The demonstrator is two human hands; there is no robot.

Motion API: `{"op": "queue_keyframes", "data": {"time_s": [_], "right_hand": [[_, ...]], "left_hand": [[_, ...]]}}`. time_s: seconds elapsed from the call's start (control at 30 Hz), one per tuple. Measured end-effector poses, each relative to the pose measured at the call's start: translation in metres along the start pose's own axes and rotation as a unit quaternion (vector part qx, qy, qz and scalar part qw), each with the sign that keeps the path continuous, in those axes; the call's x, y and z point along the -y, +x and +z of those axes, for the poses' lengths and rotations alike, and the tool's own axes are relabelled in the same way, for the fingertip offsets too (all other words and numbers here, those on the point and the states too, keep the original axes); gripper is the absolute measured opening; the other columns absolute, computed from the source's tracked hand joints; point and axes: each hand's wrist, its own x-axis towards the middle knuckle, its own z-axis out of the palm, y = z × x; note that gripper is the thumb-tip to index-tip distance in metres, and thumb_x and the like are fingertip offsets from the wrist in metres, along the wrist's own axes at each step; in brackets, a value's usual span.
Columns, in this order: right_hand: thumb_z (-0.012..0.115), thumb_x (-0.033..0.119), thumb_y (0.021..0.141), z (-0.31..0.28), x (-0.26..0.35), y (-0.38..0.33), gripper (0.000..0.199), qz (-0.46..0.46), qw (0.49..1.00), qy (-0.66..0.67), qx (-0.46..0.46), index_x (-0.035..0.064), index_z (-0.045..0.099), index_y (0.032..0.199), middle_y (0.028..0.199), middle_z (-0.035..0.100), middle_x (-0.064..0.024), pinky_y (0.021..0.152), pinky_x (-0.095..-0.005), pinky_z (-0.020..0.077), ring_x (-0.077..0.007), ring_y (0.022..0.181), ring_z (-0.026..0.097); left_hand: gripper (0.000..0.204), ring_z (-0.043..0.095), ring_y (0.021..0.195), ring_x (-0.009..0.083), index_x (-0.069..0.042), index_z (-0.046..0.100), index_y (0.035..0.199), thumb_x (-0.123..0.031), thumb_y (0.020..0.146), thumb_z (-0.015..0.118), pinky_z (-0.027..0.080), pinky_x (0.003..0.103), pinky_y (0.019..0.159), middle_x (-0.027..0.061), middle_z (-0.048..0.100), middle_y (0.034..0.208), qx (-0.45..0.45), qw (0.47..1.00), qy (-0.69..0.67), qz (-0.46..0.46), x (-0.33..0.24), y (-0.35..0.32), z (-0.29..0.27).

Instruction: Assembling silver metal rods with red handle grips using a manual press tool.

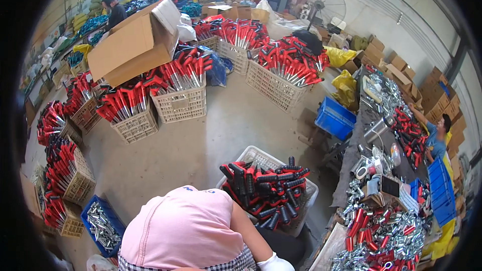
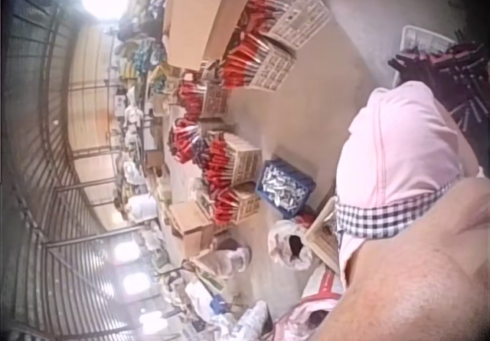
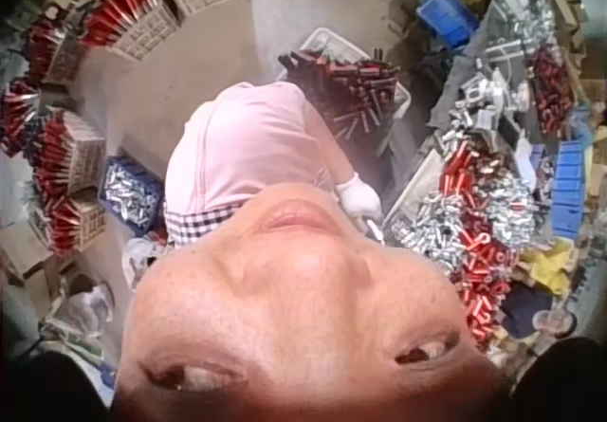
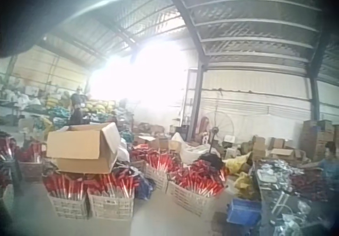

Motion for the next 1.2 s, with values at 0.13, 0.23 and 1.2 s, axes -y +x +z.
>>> {"op": "queue_keyframes", "data": {"time_s": [0.13,0.23,1.2], "right_hand": [[0.071,0.019,0.085,-0.015,-0.011,0.013,0.047,-0.183,0.974,-0.089,-0.098,0.0105,0.058,0.129,0.070,0.064,-0.0121,0.051,-0.0419,0.0483,-0.0303,0.056,0.061],[0.071,0.016,0.085,-0.029,-0.016,0.029,0.047,-0.522,0.773,-0.265,-0.245,0.0103,0.058,0.129,0.072,0.065,-0.0128,0.050,-0.0421,0.0484,-0.0314,0.056,0.060],[0.078,0.046,0.071,-0.006,0.090,-0.043,0.061,0.156,0.980,0.113,-0.048,0.0134,0.063,0.121,0.110,0.068,-0.0141,0.091,-0.0474,0.0427,-0.0328,0.092,0.067]], "left_hand": [[0.041,0.063,0.077,0.0426,-0.001,0.064,0.099,-0.040,0.089,0.066,0.049,0.047,0.064,0.0244,0.065,0.085,0.046,0.999,-0.009,0.013,-0.002,0.004,0.001],[0.042,0.063,0.078,0.0424,-0.001,0.065,0.101,-0.041,0.090,0.065,0.050,0.048,0.065,0.0246,0.066,0.086,0.039,0.999,-0.019,0.018,-0.001,0.006,0.000],[0.029,0.059,0.070,0.0234,-0.003,0.067,0.102,-0.026,0.084,0.073,0.048,0.036,0.068,0.0150,0.068,0.084,0.505,0.834,-0.206,-0.085,-0.012,0.048,-0.002]]}}
